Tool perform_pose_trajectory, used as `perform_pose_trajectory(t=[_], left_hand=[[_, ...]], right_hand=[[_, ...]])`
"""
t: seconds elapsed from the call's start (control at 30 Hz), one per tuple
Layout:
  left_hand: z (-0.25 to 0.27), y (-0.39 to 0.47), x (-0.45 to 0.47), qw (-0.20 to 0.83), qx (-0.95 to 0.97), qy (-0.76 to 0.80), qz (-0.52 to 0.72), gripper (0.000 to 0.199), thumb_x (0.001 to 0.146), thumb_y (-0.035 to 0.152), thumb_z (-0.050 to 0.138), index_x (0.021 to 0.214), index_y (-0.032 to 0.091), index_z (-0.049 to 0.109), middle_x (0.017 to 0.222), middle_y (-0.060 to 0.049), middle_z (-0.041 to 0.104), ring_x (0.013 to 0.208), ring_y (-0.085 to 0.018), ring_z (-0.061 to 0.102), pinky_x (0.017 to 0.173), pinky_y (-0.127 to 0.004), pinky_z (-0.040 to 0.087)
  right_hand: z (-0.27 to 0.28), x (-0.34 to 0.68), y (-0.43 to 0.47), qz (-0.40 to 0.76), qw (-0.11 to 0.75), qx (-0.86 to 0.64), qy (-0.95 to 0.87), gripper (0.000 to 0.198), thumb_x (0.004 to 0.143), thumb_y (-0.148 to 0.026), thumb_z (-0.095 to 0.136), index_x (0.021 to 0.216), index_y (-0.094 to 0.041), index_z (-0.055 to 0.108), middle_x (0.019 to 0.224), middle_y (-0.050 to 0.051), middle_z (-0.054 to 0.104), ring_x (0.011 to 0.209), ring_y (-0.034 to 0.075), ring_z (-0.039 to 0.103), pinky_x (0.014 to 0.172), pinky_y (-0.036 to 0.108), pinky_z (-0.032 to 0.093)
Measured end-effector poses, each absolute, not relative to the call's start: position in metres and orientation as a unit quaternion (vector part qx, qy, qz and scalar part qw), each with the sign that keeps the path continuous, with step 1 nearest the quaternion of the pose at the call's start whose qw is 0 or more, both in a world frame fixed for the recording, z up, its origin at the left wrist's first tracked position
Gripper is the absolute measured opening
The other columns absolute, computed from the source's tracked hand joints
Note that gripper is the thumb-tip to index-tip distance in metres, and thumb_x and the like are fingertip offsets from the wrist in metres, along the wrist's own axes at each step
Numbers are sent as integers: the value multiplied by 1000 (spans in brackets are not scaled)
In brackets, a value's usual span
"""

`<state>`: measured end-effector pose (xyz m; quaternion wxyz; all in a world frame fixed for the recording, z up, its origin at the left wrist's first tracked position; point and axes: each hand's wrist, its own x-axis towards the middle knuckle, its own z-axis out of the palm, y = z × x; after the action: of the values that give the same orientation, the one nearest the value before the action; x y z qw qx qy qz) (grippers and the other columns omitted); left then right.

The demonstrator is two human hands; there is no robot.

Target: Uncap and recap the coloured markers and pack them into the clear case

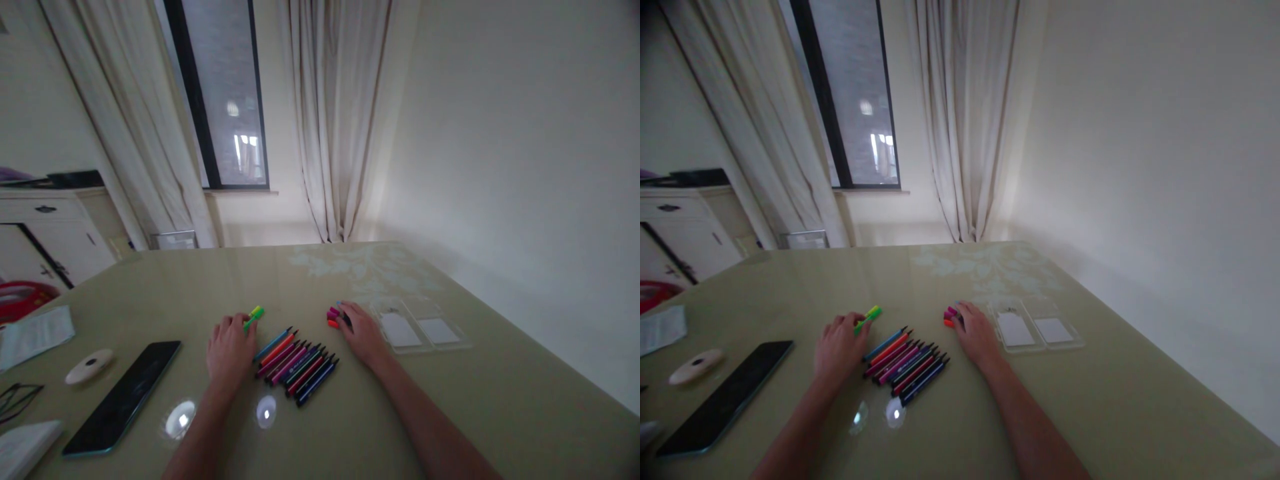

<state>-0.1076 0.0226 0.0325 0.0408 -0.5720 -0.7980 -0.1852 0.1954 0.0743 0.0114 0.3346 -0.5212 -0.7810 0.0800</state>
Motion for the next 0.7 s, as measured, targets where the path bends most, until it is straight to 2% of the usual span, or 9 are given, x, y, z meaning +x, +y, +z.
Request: perform_pose_trajectory(t=[0.13, 0.3, 0.43, 0.53, 0.7], left_hand=[[31, 20, -111, 39, -566, -810, -146, 31, 103, 37, 45, 115, 19, 67, 119, -14, 68, 114, -36, 60, 88, -44, 49], [29, 23, -107, 51, -599, -788, -133, 26, 103, 31, 44, 108, 20, 68, 117, -13, 70, 113, -34, 61, 90, -45, 48], [28, 27, -90, 41, -691, -697, -184, 25, 105, 27, 42, 110, 20, 65, 114, -11, 71, 108, -29, 62, 94, -42, 48], [26, 26, -74, 1, -763, -607, -222, 22, 105, 26, 43, 111, 22, 63, 110, -8, 72, 103, -25, 65, 93, -37, 49], [26, 14, -57, 3, -814, -531, -236, 22, 104, 24, 44, 111, 24, 65, 105, -7, 72, 98, -26, 65, 91, -39, 48]], right_hand=[[11, 196, 75, 76, 313, -521, -790, 33, 101, -26, 56, 129, -19, 71, 139, 13, 67, 129, 27, 62, 112, 46, 46], [13, 195, 75, 65, 336, -523, -780, 31, 101, -28, 55, 125, -19, 72, 135, 14, 69, 125, 27, 64, 109, 46, 49], [21, 188, 66, 49, 368, -491, -788, 33, 105, -30, 53, 133, -21, 68, 132, 12, 70, 122, 26, 65, 107, 43, 50], [26, 180, 55, 50, 372, -404, -834, 37, 105, -32, 55, 140, -21, 61, 126, 10, 72, 118, 25, 65, 105, 41, 51], [30, 168, 42, 47, 386, -320, -864, 22, 103, -29, 60, 121, -23, 72, 102, 6, 76, 99, 21, 69, 97, 35, 54]])
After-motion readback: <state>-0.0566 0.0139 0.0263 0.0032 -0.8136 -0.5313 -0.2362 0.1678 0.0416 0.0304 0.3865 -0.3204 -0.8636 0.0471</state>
